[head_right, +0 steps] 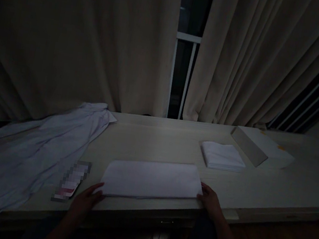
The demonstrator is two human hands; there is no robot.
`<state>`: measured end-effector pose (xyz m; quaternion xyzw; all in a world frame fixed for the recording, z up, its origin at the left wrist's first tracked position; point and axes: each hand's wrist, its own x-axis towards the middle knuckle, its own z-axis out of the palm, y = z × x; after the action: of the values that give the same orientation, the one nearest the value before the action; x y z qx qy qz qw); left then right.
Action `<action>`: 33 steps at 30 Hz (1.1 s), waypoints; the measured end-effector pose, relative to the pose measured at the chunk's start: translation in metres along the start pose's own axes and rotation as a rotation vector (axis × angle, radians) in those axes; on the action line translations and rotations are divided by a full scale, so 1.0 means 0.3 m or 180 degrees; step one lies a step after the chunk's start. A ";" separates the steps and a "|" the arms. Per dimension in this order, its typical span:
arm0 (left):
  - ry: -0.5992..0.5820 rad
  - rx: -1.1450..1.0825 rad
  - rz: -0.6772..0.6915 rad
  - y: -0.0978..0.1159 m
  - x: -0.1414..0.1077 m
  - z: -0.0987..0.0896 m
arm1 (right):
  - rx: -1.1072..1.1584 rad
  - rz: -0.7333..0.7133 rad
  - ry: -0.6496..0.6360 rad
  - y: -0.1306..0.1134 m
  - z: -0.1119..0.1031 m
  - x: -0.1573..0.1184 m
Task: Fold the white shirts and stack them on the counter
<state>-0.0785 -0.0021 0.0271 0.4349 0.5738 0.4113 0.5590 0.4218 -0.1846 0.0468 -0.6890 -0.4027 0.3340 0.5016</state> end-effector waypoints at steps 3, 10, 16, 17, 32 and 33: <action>0.0055 0.0112 -0.0058 -0.004 0.004 0.018 | -0.0198 0.0044 0.0034 -0.011 0.000 -0.007; 0.0257 0.0722 -0.0189 0.048 -0.002 0.039 | -0.0214 0.0560 0.0255 0.024 -0.010 0.004; 0.0096 0.0318 -0.0241 0.014 0.001 0.033 | -0.0383 0.0696 0.0342 0.091 -0.018 0.029; 0.0071 0.0269 -0.0263 0.001 0.005 0.031 | -0.0423 0.0713 0.0357 0.098 -0.019 0.033; 0.0408 0.3661 0.2617 -0.060 -0.078 0.090 | -0.3023 -0.2035 0.0510 -0.014 0.402 -0.077; 0.0155 0.3781 0.2915 -0.060 -0.083 0.118 | -0.3053 -0.2221 0.0324 -0.040 0.478 -0.073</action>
<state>-0.0438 -0.0314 0.0156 0.8494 0.4732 0.2334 -0.0097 0.2853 -0.1415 0.0202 -0.6808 -0.6867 -0.1032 0.2331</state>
